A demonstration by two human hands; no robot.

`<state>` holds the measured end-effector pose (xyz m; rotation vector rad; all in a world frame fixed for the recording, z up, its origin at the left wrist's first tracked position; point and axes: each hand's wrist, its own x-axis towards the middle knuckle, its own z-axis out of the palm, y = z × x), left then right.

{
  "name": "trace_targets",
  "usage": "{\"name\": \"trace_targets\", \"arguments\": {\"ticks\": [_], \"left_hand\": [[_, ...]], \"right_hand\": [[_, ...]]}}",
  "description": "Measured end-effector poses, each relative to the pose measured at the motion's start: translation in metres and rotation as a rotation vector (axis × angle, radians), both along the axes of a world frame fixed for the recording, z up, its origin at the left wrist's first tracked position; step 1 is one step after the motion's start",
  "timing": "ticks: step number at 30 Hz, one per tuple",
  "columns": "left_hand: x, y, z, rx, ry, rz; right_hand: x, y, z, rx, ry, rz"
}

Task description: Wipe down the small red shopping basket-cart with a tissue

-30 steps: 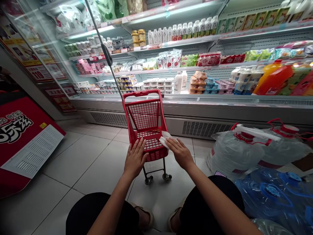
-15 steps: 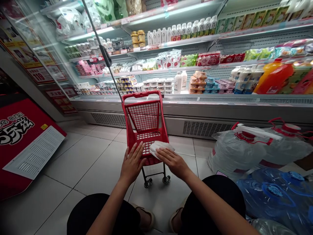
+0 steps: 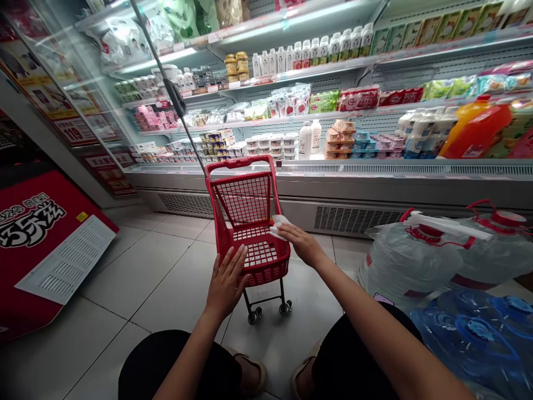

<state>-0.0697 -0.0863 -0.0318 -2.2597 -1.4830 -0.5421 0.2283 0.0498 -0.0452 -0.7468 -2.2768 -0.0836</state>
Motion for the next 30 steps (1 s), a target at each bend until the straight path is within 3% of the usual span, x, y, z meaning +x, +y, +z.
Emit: {"name": "trace_targets", "arguments": {"ticks": [6,10,14,19,22,25,30], "left_hand": [[-0.022,0.014,0.001,-0.011,-0.034,0.059],[-0.031,0.024,0.001,-0.023,-0.112,0.187],[-0.017,0.027,-0.003,-0.004,-0.2,0.307],[0.008,0.014,-0.008,-0.001,-0.196,0.224],[0.003,0.004,-0.008,0.002,-0.192,0.205],[-0.01,-0.001,-0.007,-0.028,-0.153,0.157],[-0.023,0.002,-0.006,-0.046,-0.139,0.135]], "right_hand": [[-0.016,-0.048,-0.014,0.033,0.009,0.021],[-0.046,-0.074,-0.014,0.049,0.017,-0.073],[-0.08,-0.095,-0.011,0.068,0.013,-0.102],[-0.098,-0.114,-0.004,0.081,-0.065,0.024],[-0.09,-0.11,0.003,0.08,-0.121,0.133],[-0.073,-0.089,0.01,0.064,-0.156,0.177],[-0.054,-0.042,0.013,0.044,-0.085,0.002]]}}
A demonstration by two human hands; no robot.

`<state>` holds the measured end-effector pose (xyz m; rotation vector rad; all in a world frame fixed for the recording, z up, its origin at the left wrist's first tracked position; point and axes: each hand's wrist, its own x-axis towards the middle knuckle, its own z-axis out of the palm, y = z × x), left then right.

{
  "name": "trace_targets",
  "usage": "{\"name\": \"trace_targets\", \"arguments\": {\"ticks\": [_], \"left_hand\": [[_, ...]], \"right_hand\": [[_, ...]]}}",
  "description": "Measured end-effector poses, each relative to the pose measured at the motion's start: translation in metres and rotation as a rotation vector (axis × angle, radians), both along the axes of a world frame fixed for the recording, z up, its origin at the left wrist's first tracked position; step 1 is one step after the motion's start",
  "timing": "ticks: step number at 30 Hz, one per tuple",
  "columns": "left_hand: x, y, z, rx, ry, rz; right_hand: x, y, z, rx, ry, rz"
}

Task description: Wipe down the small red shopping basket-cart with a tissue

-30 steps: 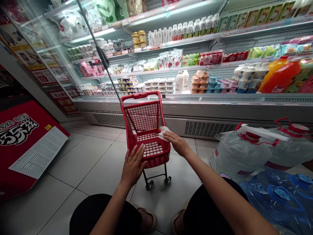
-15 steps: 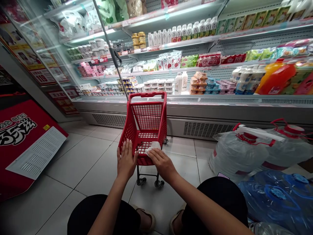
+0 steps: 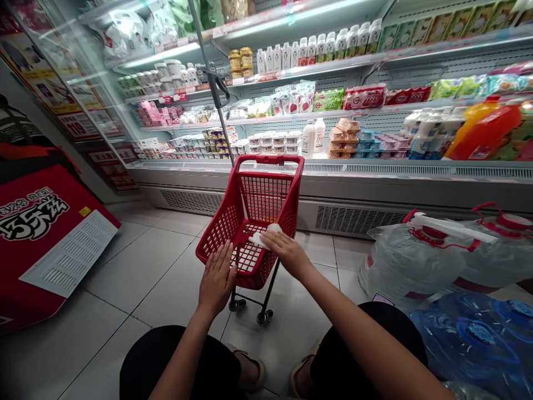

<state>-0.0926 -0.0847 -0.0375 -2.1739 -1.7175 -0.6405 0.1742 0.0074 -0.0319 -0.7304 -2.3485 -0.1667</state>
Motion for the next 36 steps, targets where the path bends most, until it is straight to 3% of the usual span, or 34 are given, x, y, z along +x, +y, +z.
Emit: {"name": "trace_targets", "arguments": {"ticks": [2,5,10,13,16,21,25,32,36], "left_hand": [[0.0,0.004,0.0,-0.002,-0.025,0.025],[0.006,0.009,-0.002,0.012,-0.081,0.093],[0.028,0.006,-0.006,0.06,-0.125,0.114],[0.033,0.0,-0.008,0.055,-0.103,0.059],[0.03,-0.005,-0.009,0.058,-0.048,0.027],[0.025,-0.006,-0.007,0.072,-0.002,0.02],[0.023,-0.005,-0.004,0.062,-0.015,0.01],[0.0,-0.002,-0.002,0.003,-0.055,0.087],[0.004,-0.005,0.002,0.035,-0.038,0.121]], "right_hand": [[-0.004,0.005,-0.003,-0.004,0.034,-0.07],[-0.022,-0.012,-0.011,-0.01,0.077,-0.125],[-0.052,-0.061,-0.018,0.002,0.048,0.018],[-0.051,-0.066,-0.016,0.015,0.005,0.081],[-0.034,-0.042,-0.011,0.032,-0.05,0.121],[0.0,0.026,-0.001,-0.001,0.022,-0.103],[0.007,0.047,0.004,-0.015,0.041,-0.152],[-0.03,0.0,-0.004,0.012,0.107,-0.114],[-0.049,-0.029,-0.012,0.007,0.075,-0.054]]}}
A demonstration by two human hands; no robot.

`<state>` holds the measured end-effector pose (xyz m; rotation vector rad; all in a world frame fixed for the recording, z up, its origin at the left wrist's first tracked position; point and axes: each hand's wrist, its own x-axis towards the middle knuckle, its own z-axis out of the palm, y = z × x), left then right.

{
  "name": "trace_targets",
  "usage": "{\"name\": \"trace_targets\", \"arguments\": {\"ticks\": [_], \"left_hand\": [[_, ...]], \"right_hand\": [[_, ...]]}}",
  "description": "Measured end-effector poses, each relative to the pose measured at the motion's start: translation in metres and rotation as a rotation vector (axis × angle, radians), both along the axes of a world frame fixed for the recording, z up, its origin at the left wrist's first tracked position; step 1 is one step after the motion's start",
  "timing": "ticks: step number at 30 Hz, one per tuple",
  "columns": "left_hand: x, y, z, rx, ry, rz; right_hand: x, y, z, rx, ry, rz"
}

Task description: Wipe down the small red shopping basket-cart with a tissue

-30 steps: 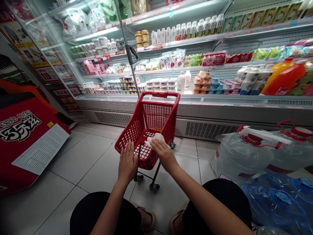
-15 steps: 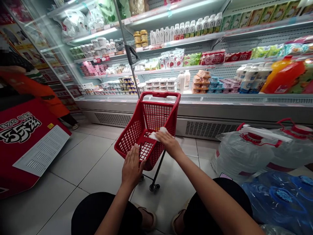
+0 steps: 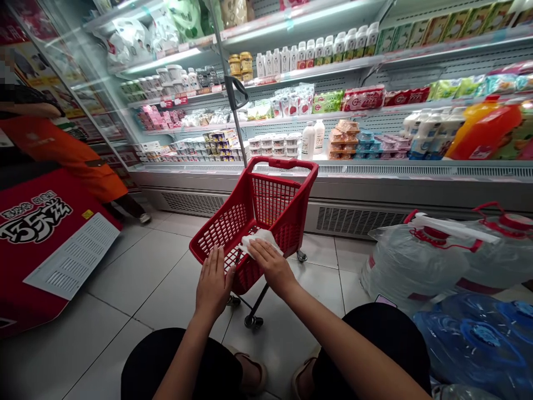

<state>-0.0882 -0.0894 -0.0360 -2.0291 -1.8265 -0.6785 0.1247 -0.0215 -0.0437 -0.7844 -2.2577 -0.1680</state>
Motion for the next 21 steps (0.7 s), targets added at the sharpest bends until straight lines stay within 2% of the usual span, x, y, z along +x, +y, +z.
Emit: {"name": "trace_targets", "arguments": {"ticks": [3,6,10,13,17,21], "left_hand": [[0.012,-0.005,0.005,0.0,0.052,-0.082],[0.015,-0.009,0.011,-0.021,0.101,-0.129],[0.009,-0.01,0.018,-0.066,0.121,-0.146],[0.008,-0.007,0.019,-0.07,0.09,-0.117],[0.014,-0.002,0.017,-0.049,0.053,-0.099],[0.013,0.003,0.012,-0.026,0.043,-0.111]], "right_hand": [[0.002,-0.005,-0.002,0.015,-0.055,0.051],[0.023,0.01,0.002,0.028,-0.109,0.077],[0.063,0.044,0.009,0.036,-0.059,-0.049],[0.075,0.058,0.01,0.024,-0.029,-0.104],[0.047,0.038,0.0,0.007,0.022,-0.104],[0.003,-0.002,-0.008,0.005,-0.025,0.026]]}}
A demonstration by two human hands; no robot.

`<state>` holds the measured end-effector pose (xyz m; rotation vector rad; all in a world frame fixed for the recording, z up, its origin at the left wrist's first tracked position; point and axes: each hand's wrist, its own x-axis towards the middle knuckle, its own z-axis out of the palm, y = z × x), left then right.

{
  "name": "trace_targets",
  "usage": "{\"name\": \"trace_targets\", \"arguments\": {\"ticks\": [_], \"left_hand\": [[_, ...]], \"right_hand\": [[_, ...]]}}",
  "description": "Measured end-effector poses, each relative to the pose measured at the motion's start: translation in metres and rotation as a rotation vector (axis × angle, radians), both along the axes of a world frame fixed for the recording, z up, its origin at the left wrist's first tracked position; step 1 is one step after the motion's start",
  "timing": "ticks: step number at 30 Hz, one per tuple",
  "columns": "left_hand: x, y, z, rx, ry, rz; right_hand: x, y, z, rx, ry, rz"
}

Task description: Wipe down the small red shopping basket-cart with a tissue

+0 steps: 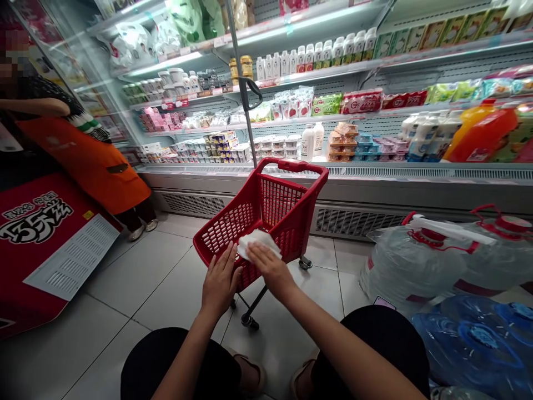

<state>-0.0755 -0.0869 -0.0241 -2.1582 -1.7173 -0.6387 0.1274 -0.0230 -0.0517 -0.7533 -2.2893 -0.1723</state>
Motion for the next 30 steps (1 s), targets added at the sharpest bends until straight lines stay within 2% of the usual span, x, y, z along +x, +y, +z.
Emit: {"name": "trace_targets", "arguments": {"ticks": [3,6,12,15,17,20,23,26,28,30], "left_hand": [[-0.005,0.001,-0.005,0.027,-0.003,-0.004],[-0.009,-0.001,-0.009,0.047,-0.011,-0.015],[-0.007,-0.003,-0.009,0.045,-0.032,-0.051],[-0.008,-0.003,-0.008,0.04,-0.04,-0.064],[-0.007,-0.003,-0.007,0.039,-0.045,-0.053],[-0.002,-0.003,-0.005,0.041,-0.033,-0.001],[0.015,-0.001,-0.002,0.061,-0.003,0.053],[0.034,0.003,-0.001,0.089,0.016,0.06],[0.04,0.005,-0.003,0.108,0.023,0.06],[0.037,0.006,-0.005,0.115,0.043,0.036]], "right_hand": [[-0.011,-0.011,0.003,0.023,-0.049,0.097],[0.007,0.006,0.011,0.047,-0.1,0.135],[0.08,0.075,0.027,0.063,-0.027,-0.08],[0.099,0.09,0.032,0.046,0.016,-0.149],[0.096,0.087,0.029,0.017,0.049,-0.196],[0.071,0.065,0.017,-0.004,0.089,-0.217],[0.036,0.032,0.005,-0.001,0.071,-0.13],[0.013,0.009,0.002,-0.012,0.015,-0.025],[0.013,0.01,0.005,0.001,-0.036,0.035],[0.025,0.026,0.01,0.03,-0.077,0.058]]}}
